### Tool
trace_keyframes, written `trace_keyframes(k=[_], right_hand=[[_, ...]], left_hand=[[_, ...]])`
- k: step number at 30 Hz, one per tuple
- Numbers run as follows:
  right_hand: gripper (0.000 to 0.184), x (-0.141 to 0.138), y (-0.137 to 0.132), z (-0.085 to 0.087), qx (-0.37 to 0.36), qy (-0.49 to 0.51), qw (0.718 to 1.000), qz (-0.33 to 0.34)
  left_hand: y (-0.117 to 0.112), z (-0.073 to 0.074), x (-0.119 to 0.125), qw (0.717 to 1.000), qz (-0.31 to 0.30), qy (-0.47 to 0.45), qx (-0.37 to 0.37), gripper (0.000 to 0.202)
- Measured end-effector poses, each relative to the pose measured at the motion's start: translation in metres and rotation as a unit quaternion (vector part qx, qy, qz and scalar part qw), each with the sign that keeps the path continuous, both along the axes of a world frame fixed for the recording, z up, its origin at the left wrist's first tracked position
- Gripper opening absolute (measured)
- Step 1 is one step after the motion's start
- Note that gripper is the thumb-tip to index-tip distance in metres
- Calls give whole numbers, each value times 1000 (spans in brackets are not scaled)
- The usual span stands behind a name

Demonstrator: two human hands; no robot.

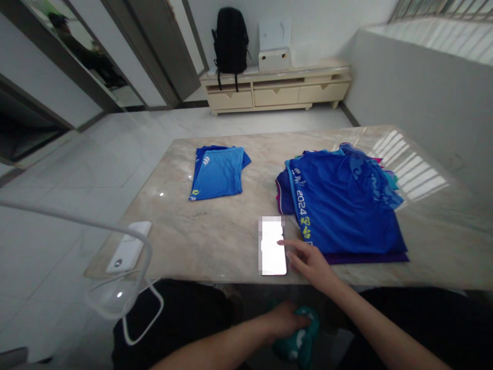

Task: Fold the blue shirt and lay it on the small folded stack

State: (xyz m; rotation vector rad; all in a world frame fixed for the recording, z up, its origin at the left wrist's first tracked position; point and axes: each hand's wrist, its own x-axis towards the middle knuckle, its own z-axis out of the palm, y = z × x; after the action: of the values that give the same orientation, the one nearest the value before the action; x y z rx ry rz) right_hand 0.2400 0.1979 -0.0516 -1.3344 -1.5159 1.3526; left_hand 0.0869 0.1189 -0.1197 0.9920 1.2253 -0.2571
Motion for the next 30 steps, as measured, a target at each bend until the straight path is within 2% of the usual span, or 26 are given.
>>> trace_keyframes(k=[5, 15, 19, 24, 30], right_hand=[[33, -1, 0, 0, -26, 8, 1000, -7], [35, -1, 0, 1, -18, 20, 1000, 7], [35, 0, 0, 0, 15, -4, 1000, -1], [32, -1, 0, 2, -13, 1, 1000, -8], [31, -1, 1, 4, 9, -7, 1000, -12]], left_hand=[[1, 1, -1, 1000, -3, 4, -3, 22], [1, -1, -1, 1000, -17, 13, 5, 25], [1, 1, -1, 1000, -12, 7, 3, 23], [-1, -5, -1, 1000, -4, 10, 4, 28], [-3, -11, -1, 1000, 0, -1, 1, 25]])
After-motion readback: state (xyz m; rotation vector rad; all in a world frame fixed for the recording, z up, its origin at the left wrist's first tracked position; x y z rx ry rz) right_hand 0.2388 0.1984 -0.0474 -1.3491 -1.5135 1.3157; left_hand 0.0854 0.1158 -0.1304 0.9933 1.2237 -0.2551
